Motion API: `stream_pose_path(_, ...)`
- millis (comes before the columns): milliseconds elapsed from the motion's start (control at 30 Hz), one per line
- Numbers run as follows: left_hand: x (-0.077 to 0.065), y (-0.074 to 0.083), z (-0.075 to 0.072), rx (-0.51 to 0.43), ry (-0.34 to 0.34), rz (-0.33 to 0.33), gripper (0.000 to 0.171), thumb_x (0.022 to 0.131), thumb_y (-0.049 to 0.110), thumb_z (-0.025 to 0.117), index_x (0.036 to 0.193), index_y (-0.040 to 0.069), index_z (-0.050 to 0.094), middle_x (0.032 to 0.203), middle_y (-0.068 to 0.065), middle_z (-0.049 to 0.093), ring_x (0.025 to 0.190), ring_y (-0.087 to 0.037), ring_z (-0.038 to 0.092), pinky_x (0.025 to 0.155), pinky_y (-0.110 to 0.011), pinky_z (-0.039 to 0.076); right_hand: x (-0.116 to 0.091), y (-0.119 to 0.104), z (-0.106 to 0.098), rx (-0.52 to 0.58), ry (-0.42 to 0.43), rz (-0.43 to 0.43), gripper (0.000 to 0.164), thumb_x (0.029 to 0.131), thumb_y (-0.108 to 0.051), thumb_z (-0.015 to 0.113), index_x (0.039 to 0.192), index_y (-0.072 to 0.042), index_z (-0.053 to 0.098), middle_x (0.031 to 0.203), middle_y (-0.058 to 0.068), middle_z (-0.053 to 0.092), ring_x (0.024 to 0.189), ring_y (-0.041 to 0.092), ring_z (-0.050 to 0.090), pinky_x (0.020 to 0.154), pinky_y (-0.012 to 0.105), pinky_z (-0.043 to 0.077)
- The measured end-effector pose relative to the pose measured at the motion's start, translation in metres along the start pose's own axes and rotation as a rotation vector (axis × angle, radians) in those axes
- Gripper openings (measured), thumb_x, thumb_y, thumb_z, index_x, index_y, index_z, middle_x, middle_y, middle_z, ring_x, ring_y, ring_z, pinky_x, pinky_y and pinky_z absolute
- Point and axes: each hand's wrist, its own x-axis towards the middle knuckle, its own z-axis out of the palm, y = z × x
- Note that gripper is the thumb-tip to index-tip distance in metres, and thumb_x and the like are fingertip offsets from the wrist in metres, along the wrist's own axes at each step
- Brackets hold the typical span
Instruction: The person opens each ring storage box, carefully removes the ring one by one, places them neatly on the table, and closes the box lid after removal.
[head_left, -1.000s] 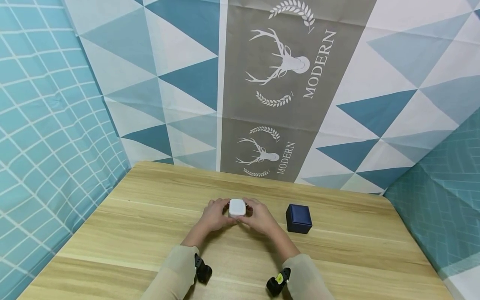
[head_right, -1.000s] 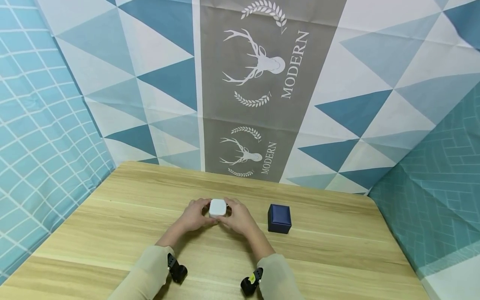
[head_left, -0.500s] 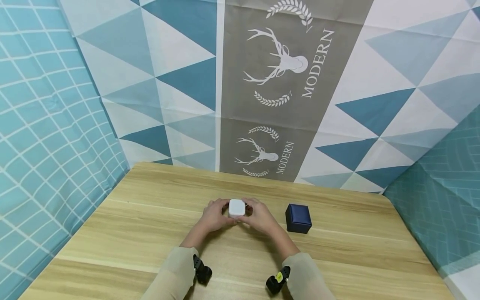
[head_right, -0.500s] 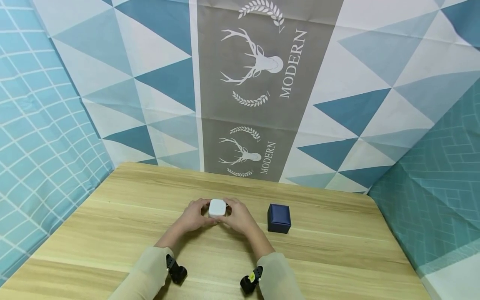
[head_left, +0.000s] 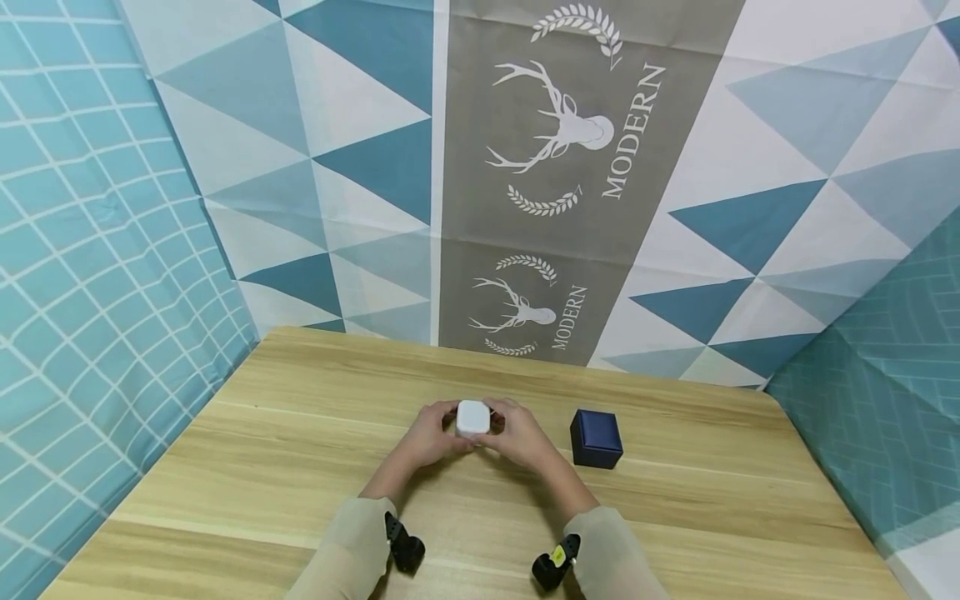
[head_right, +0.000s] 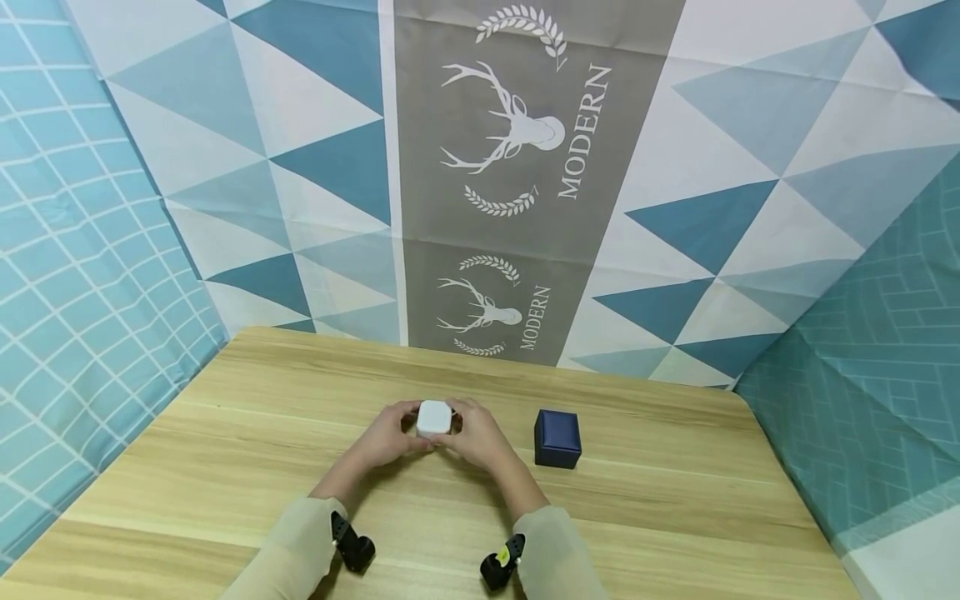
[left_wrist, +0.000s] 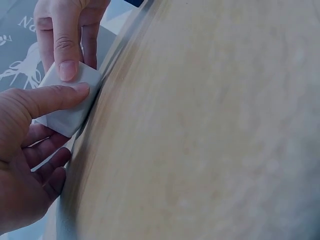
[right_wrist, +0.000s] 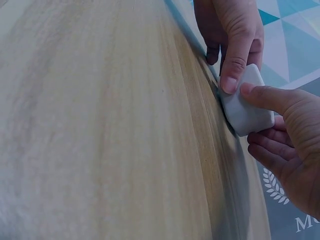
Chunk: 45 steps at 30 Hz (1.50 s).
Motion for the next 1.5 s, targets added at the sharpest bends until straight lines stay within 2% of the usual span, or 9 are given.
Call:
stream_pose_path(233,-0.0004,-0.0007,-0.0010,-0.004,0.002,0.004,0.070,0.070,0.019,0.082,0.129,-0.003,0.051,0.127,-0.020,0.056,0.122,-0.037,0.048,0.104,-0.050,0.037,0.0003,-0.0014,-0.0001,0.010,-0.008,-0.002,0.066,0.077,-0.029,0.077,0.129,0.003,0.052,0.123,0.016,0.059,0.104,0.023,0.060,0.087,0.035,0.051)
stream_pose_path(433,0.0026,-0.0010,-0.0018,-0.018,-0.005,0.034,0.068,0.071,0.017,0.081,0.129,-0.004,0.051,0.127,-0.021,0.056,0.121,-0.035,0.050,0.104,-0.047,0.039,0.0024,-0.0010,-0.0023,0.021,-0.015,-0.009,0.068,0.076,-0.028,0.077,0.130,0.004,0.051,0.126,0.018,0.057,0.110,0.027,0.058,0.093,0.040,0.049)
stream_pose_path(733,0.0038,-0.0011,-0.0031,-0.001,-0.023,0.054,0.066,0.073,0.017,0.080,0.129,-0.003,0.052,0.127,-0.020,0.057,0.121,-0.034,0.051,0.102,-0.046,0.041,0.0066,0.0023,-0.0040,0.006,-0.031,-0.007,0.064,0.076,-0.033,0.076,0.129,-0.003,0.055,0.121,0.011,0.061,0.102,0.018,0.059,0.086,0.033,0.050)
stream_pose_path(1000,0.0034,-0.0005,-0.0035,0.023,-0.019,0.067,0.066,0.073,0.018,0.080,0.128,-0.003,0.053,0.126,-0.021,0.057,0.120,-0.035,0.052,0.101,-0.047,0.042,0.0079,0.0003,-0.0066,0.018,-0.063,0.009,0.065,0.079,-0.030,0.075,0.130,0.002,0.052,0.121,0.013,0.060,0.100,0.019,0.059,0.085,0.033,0.050)
stream_pose_path(1367,0.0009,-0.0014,-0.0025,0.009,-0.030,0.081,0.064,0.073,0.017,0.079,0.128,-0.002,0.054,0.125,-0.021,0.058,0.119,-0.035,0.051,0.102,-0.048,0.041,0.0063,-0.0023,-0.0081,0.034,-0.073,0.023,0.061,0.079,-0.030,0.075,0.128,0.000,0.055,0.115,0.011,0.061,0.095,0.017,0.057,0.082,0.031,0.049)
stream_pose_path(1500,0.0008,-0.0012,-0.0019,-0.006,-0.020,0.063,0.064,0.073,0.017,0.080,0.129,-0.001,0.054,0.125,-0.019,0.058,0.120,-0.034,0.051,0.103,-0.047,0.040,0.0065,-0.0019,-0.0088,0.047,-0.076,0.023,0.061,0.079,-0.031,0.075,0.128,0.000,0.055,0.118,0.012,0.061,0.097,0.018,0.058,0.082,0.032,0.048)
